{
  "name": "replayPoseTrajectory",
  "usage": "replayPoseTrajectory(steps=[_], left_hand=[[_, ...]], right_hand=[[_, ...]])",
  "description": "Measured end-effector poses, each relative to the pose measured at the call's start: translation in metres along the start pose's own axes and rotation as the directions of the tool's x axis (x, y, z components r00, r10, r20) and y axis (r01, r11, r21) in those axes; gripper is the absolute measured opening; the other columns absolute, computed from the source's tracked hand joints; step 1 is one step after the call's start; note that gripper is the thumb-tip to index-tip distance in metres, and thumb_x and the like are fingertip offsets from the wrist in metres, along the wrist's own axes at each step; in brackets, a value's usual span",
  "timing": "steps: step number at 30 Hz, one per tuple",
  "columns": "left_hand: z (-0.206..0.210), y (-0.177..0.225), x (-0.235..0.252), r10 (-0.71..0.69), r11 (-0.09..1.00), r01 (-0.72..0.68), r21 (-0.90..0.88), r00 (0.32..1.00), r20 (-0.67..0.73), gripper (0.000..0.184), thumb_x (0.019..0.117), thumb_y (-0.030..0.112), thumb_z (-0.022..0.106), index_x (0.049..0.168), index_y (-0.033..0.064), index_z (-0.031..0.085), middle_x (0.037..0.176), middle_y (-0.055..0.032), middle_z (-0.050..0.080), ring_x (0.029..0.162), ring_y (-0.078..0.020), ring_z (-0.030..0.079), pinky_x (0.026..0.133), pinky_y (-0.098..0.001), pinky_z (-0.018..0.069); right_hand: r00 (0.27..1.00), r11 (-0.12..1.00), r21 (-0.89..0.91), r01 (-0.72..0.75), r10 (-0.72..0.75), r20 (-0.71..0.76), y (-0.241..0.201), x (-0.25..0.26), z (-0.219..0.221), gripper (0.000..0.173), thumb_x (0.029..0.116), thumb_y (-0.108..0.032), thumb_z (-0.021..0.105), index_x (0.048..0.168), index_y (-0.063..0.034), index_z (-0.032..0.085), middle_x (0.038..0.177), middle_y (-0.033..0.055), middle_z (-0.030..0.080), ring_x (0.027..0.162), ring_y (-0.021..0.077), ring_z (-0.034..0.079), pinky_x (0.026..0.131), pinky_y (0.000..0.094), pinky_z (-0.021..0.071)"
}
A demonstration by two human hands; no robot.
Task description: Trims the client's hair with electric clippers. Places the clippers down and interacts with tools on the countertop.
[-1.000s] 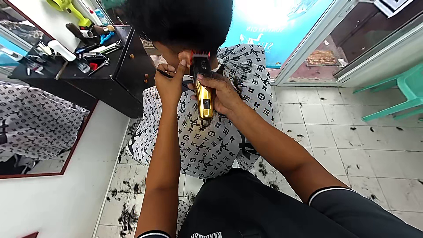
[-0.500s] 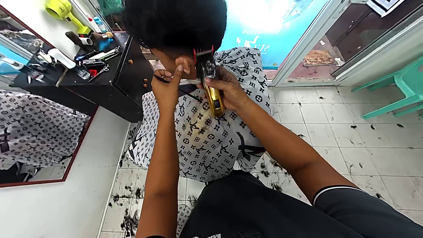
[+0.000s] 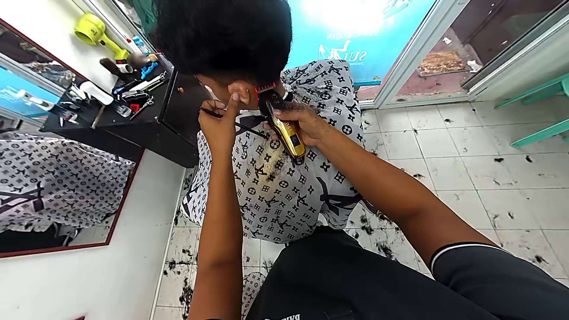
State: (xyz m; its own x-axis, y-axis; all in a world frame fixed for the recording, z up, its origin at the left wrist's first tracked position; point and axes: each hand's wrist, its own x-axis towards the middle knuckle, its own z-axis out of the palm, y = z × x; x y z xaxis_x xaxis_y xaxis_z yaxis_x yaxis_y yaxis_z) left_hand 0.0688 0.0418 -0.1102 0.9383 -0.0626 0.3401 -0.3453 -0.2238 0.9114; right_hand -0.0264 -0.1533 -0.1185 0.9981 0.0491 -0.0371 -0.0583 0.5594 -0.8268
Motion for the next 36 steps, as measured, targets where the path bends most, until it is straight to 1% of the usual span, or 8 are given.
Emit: replayPoseTrajectory(steps=[3, 8, 14, 18, 22, 27, 32, 36], left_hand=[[0.000, -0.003, -0.001, 0.013, 1.000, -0.013, -0.015, 1.000, -0.010, 0.036, 0.0896, 0.036, 0.080, 0.096, 0.0108, 0.055, 0.067, 0.0100, 0.050, 0.054, 0.0013, 0.048, 0.056, -0.0172, 0.0436], [0.002, -0.001, -0.001, 0.017, 1.000, -0.017, -0.007, 0.999, -0.029, 0.036, 0.0895, 0.036, 0.080, 0.095, 0.0110, 0.055, 0.067, 0.0103, 0.051, 0.054, 0.0020, 0.048, 0.055, -0.0164, 0.0431], [-0.011, 0.011, -0.007, 0.007, 0.990, -0.002, -0.140, 0.999, 0.033, 0.026, 0.0945, 0.027, 0.074, 0.099, 0.0112, 0.055, 0.069, 0.0096, 0.054, 0.055, 0.0001, 0.051, 0.054, -0.0177, 0.0458], [-0.059, 0.014, 0.012, -0.156, 0.768, 0.183, -0.614, 0.983, 0.097, 0.022, 0.1104, 0.026, 0.044, 0.091, 0.0201, 0.052, 0.069, 0.0088, 0.056, 0.065, -0.0044, 0.059, 0.066, -0.0243, 0.0549], [-0.085, 0.008, 0.053, -0.193, 0.564, 0.268, -0.782, 0.963, 0.190, 0.037, 0.1131, 0.034, 0.031, 0.087, 0.0202, 0.055, 0.074, 0.0065, 0.061, 0.063, -0.0033, 0.060, 0.060, -0.0183, 0.0532], [-0.071, -0.015, 0.089, -0.183, 0.587, 0.388, -0.710, 0.918, 0.351, 0.030, 0.1123, 0.035, 0.038, 0.093, 0.0184, 0.054, 0.079, 0.0043, 0.061, 0.068, -0.0046, 0.062, 0.064, -0.0190, 0.0547], [-0.065, -0.051, 0.089, 0.043, 0.837, 0.168, -0.521, 0.929, 0.368, 0.012, 0.1091, 0.023, 0.045, 0.102, 0.0153, 0.051, 0.064, 0.0118, 0.047, 0.054, -0.0012, 0.047, 0.057, -0.0204, 0.0469], [-0.066, -0.074, 0.047, 0.147, 0.877, 0.200, -0.437, 0.754, 0.640, 0.032, 0.1053, 0.017, 0.040, 0.130, 0.0033, 0.057, 0.083, 0.0058, 0.063, 0.072, -0.0042, 0.061, 0.067, -0.0247, 0.0545]], right_hand=[[0.987, 0.989, 0.013, 0.147, -0.147, 0.070, -0.002, 0.001, 0.000, 0.029, 0.0973, -0.008, 0.058, 0.125, -0.0034, 0.050, 0.106, 0.0144, 0.069, 0.094, 0.0283, 0.072, 0.078, 0.0448, 0.0636], [0.999, 0.999, 0.025, -0.038, 0.037, 0.031, -0.004, 0.002, -0.009, 0.024, 0.0996, -0.012, 0.056, 0.121, -0.0033, 0.055, 0.104, 0.0150, 0.070, 0.091, 0.0276, 0.073, 0.076, 0.0431, 0.0634], [0.990, 0.996, 0.044, 0.073, -0.078, 0.114, -0.016, -0.010, -0.008, 0.037, 0.1006, -0.020, 0.054, 0.135, -0.0078, 0.049, 0.120, 0.0131, 0.067, 0.103, 0.0254, 0.070, 0.083, 0.0396, 0.0625], [0.990, 0.990, -0.023, -0.139, 0.140, 0.031, -0.018, -0.040, -0.005, 0.034, 0.1074, -0.030, 0.040, 0.132, -0.0117, 0.055, 0.121, 0.0092, 0.070, 0.097, 0.0194, 0.072, 0.074, 0.0310, 0.0622], [0.988, 0.985, -0.078, -0.154, 0.153, -0.019, -0.010, -0.057, 0.009, 0.035, 0.0992, -0.028, 0.058, 0.131, -0.0142, 0.055, 0.116, 0.0127, 0.071, 0.089, 0.0250, 0.075, 0.063, 0.0379, 0.0648], [0.998, 0.978, -0.201, -0.063, 0.061, -0.015, 0.014, -0.059, 0.043, 0.034, 0.0953, -0.019, 0.063, 0.128, -0.0101, 0.055, 0.109, 0.0122, 0.071, 0.086, 0.0256, 0.075, 0.064, 0.0391, 0.0653], [0.991, 0.983, -0.177, -0.046, 0.022, -0.133, 0.042, -0.039, 0.093, 0.037, 0.0955, -0.020, 0.063, 0.129, -0.0072, 0.055, 0.109, 0.0148, 0.072, 0.086, 0.0269, 0.075, 0.064, 0.0391, 0.0651], [0.957, 0.979, -0.197, 0.058, -0.111, -0.268, 0.054, 0.000, 0.135, 0.036, 0.0978, -0.016, 0.060, 0.131, -0.0049, 0.050, 0.104, 0.0122, 0.071, 0.088, 0.0250, 0.074, 0.072, 0.0407, 0.0648]])
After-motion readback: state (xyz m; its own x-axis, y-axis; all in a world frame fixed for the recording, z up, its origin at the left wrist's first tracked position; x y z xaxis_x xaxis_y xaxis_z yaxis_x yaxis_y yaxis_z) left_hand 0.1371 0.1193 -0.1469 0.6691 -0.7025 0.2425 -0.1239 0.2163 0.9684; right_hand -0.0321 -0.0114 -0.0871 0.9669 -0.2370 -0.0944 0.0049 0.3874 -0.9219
